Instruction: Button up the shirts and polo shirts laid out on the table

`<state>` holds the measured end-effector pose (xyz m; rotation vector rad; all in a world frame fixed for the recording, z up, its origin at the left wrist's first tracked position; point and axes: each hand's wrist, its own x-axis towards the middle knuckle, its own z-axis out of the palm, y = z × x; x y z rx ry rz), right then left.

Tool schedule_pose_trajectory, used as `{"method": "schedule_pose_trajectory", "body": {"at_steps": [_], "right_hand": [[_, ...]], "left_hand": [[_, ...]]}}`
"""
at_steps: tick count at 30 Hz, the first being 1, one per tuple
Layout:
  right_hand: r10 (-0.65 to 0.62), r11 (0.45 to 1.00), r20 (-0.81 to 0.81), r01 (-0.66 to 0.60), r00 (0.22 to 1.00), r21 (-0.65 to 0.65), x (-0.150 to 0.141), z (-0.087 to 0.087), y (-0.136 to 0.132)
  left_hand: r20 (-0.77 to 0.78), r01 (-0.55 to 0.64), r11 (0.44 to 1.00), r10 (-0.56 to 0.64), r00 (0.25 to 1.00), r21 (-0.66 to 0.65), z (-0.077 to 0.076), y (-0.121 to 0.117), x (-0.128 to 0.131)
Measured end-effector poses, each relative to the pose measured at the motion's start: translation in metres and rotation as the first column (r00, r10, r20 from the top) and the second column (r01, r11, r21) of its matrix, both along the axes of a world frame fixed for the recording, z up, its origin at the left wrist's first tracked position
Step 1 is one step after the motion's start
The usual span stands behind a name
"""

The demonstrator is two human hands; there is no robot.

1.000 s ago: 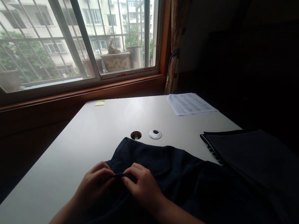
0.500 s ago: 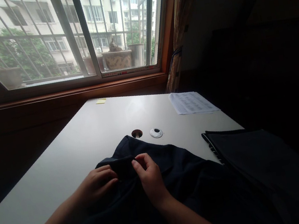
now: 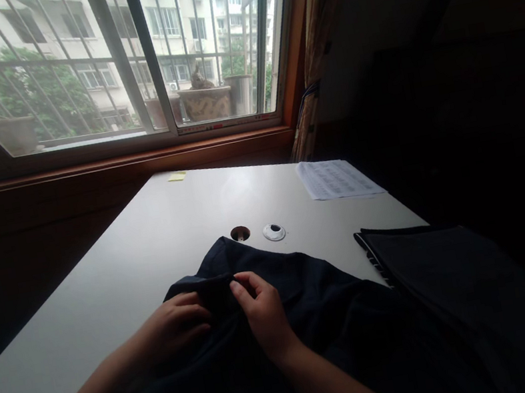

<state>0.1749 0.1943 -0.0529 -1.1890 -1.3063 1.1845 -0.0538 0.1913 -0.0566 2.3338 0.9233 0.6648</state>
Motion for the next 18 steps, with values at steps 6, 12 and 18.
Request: {"method": "schedule_pose_trajectory", "body": {"at_steps": [6,12,18], "right_hand": [[0.006,1.000,0.007,-0.006,1.000,-0.006,0.001,0.000,0.000],[0.000,1.000,0.015,0.000,1.000,-0.010,0.000,0.001,0.000],[0.005,1.000,0.001,-0.005,1.000,-0.023,0.000,0.000,0.000]], "left_hand": [[-0.067,0.004,0.997,0.001,0.998,0.077,-0.002,-0.001,0.002],[-0.188,0.025,0.967,0.024,0.982,0.252,0.000,-0.003,0.010],[-0.214,0.041,0.933,0.039,0.976,0.357,0.003,-0.004,0.014]]}}
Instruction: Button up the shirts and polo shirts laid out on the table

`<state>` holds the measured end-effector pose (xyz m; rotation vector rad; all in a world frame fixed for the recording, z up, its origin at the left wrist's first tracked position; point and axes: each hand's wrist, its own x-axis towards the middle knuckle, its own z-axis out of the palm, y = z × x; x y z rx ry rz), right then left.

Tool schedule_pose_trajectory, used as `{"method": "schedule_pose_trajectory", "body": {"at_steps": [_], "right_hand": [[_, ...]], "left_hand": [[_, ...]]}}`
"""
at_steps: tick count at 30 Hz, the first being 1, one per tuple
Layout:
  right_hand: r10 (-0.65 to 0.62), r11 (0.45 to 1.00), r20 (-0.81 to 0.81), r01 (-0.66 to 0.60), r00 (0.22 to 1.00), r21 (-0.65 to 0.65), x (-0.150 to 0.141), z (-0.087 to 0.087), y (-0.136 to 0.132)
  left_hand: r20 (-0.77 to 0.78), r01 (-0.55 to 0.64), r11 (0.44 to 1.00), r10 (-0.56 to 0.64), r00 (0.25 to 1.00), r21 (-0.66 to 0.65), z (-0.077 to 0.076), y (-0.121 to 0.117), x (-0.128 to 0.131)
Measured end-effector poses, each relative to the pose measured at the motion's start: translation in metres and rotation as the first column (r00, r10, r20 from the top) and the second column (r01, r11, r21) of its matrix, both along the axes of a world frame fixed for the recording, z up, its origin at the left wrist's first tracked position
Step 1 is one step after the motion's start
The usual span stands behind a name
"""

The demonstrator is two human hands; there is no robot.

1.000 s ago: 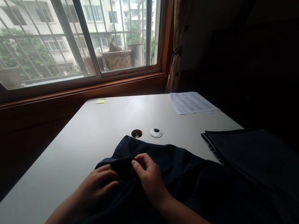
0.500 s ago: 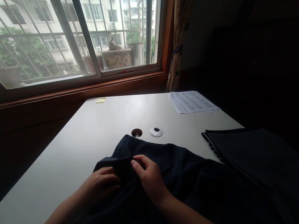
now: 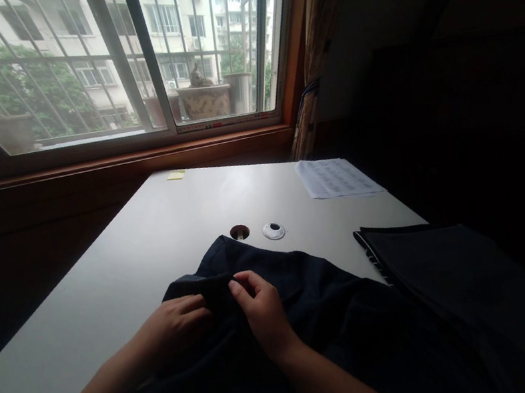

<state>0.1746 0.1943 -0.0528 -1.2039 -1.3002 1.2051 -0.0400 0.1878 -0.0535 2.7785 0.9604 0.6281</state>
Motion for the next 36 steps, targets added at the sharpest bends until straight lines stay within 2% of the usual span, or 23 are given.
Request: {"method": "schedule_pose_trajectory", "body": {"at_steps": [7,12,18,24,27,29,32,34,36], "right_hand": [[-0.002,1.000,0.000,0.002,1.000,0.006,0.000,0.000,0.000],[-0.005,1.000,0.002,0.005,1.000,0.012,0.000,0.000,-0.001],[0.001,1.000,0.019,-0.002,1.000,0.023,0.000,-0.001,0.000],[0.007,0.999,0.033,-0.008,0.999,0.035,0.000,0.003,-0.001],[0.005,0.999,0.043,-0.007,0.999,0.042,0.001,0.002,-0.001],[0.010,0.999,0.037,-0.012,0.999,0.042,0.001,0.002,0.000],[0.015,0.999,0.030,-0.016,0.999,0.038,0.001,0.003,-0.001],[0.017,0.999,0.030,-0.018,0.999,0.038,0.001,0.003,-0.001],[0.017,0.999,0.035,-0.018,0.999,0.045,0.001,0.004,-0.001]], "left_hand": [[0.011,-0.040,0.998,0.040,0.999,0.049,0.002,-0.002,-0.001],[0.082,-0.087,0.995,0.082,0.993,0.055,0.000,-0.002,-0.005],[0.270,-0.041,0.990,0.076,0.960,-0.134,0.000,-0.001,-0.004],[0.404,0.012,0.947,0.126,0.906,-0.320,0.010,-0.001,0.001],[0.444,0.084,0.890,0.139,0.885,-0.447,0.016,0.000,0.000],[0.454,0.116,0.827,0.180,0.872,-0.550,0.018,0.000,-0.002],[0.451,0.148,0.660,0.317,0.834,-0.737,0.018,-0.002,-0.004],[0.450,0.186,0.550,0.397,0.800,-0.814,0.017,-0.003,-0.005],[0.453,0.210,0.499,0.435,0.779,-0.841,0.015,-0.004,-0.005]]}}
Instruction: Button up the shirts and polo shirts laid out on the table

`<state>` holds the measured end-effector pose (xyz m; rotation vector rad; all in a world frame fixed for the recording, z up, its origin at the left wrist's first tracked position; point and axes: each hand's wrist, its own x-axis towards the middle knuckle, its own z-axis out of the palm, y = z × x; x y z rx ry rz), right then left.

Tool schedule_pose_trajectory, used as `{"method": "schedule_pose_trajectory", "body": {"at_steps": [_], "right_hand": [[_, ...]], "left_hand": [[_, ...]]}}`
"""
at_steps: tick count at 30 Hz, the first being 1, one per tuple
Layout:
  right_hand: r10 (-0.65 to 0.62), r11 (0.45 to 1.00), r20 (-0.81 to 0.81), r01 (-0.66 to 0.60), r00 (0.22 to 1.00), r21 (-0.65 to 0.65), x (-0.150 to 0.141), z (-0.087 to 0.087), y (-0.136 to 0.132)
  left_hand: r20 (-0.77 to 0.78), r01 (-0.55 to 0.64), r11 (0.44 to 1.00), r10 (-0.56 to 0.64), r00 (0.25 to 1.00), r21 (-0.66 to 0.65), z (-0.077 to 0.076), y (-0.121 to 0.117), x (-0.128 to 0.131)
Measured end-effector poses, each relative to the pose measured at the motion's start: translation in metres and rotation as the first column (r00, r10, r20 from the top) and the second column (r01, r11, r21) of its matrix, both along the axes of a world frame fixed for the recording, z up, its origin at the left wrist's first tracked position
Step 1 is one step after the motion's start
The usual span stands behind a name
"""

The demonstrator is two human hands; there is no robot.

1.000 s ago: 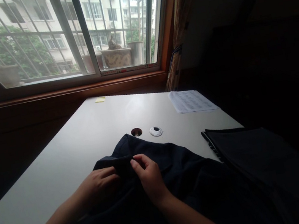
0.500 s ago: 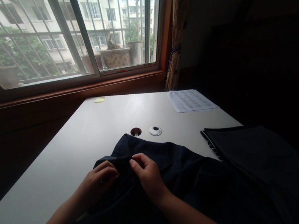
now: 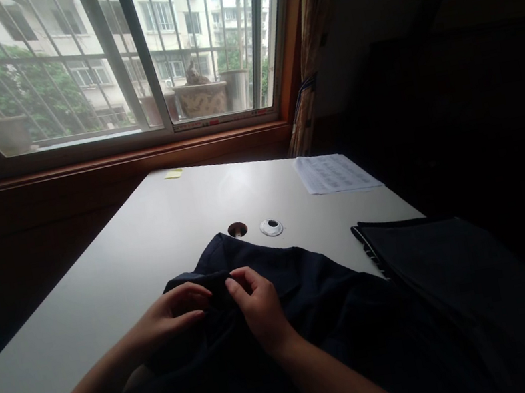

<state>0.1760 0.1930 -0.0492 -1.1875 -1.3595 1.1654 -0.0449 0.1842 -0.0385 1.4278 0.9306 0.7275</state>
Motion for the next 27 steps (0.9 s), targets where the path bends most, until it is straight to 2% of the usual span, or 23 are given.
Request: {"method": "schedule_pose_trajectory", "body": {"at_steps": [9,27], "right_hand": [[0.005,1.000,0.018,-0.005,1.000,0.017,0.0001,-0.0017,0.0005],[0.005,1.000,0.030,-0.005,1.000,0.010,0.0001,0.0020,-0.0017]], "left_hand": [[-0.026,-0.027,0.999,0.026,0.999,-0.032,-0.0022,0.0006,0.0002],[-0.113,-0.073,0.992,0.084,0.990,0.099,0.0016,0.0021,0.0009]]}}
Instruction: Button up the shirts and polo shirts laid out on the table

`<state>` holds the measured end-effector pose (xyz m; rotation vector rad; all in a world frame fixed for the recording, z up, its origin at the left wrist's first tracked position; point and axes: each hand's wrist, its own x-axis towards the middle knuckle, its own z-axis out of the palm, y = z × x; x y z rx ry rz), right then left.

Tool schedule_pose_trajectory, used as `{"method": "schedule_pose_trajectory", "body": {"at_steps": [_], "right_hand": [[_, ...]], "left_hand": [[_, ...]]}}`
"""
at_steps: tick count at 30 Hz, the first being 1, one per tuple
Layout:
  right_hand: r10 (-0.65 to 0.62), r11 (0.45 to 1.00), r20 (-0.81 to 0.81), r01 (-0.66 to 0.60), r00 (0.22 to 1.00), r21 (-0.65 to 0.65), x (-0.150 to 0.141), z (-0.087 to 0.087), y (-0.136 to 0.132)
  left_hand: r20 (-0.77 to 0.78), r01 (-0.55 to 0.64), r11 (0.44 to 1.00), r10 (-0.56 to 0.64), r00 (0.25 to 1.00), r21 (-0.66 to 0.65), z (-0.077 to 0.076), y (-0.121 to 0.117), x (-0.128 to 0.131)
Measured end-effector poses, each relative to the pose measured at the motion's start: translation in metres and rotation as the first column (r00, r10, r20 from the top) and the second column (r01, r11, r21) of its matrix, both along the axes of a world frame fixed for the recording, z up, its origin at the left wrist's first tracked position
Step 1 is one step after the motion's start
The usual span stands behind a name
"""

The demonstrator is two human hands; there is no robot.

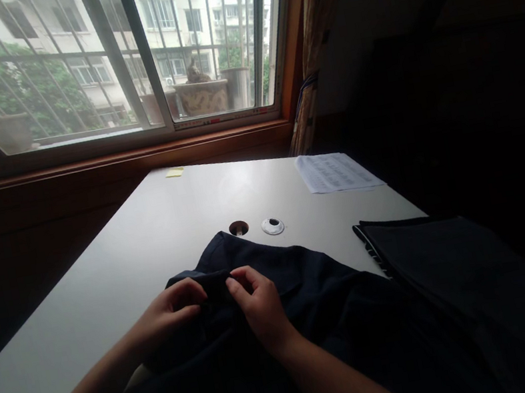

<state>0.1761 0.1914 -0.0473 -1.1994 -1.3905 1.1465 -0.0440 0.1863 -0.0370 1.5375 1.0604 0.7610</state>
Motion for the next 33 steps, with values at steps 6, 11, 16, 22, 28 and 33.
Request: {"method": "schedule_pose_trajectory", "body": {"at_steps": [6,11,16,22,28,33], "right_hand": [[-0.023,1.000,-0.003,0.023,1.000,0.007,0.0000,-0.0003,-0.0007],[-0.031,1.000,-0.003,0.031,1.000,0.004,-0.0001,-0.0009,-0.0002],[-0.032,0.999,-0.003,0.032,0.999,0.009,0.0002,-0.0009,0.0004],[-0.023,1.000,-0.002,0.023,1.000,0.003,0.0003,-0.0002,-0.0002],[-0.026,1.000,-0.002,0.026,1.000,0.010,0.0003,-0.0002,-0.0003],[-0.037,0.999,-0.010,0.037,0.999,0.008,-0.0005,0.0020,-0.0008]], "left_hand": [[0.002,0.016,1.000,-0.016,1.000,-0.001,-0.0013,0.0013,-0.0028],[-0.008,-0.001,1.000,0.001,1.000,-0.002,-0.0002,0.0006,-0.0017],[-0.029,-0.008,1.000,0.009,1.000,0.018,0.0017,-0.0014,0.0003],[-0.030,0.003,1.000,-0.002,1.000,0.019,0.0005,-0.0006,-0.0001],[-0.076,-0.017,0.999,0.021,0.997,0.045,0.0006,-0.0012,0.0031],[-0.102,-0.023,0.998,0.029,0.994,0.055,0.0011,-0.0018,0.0042]]}}
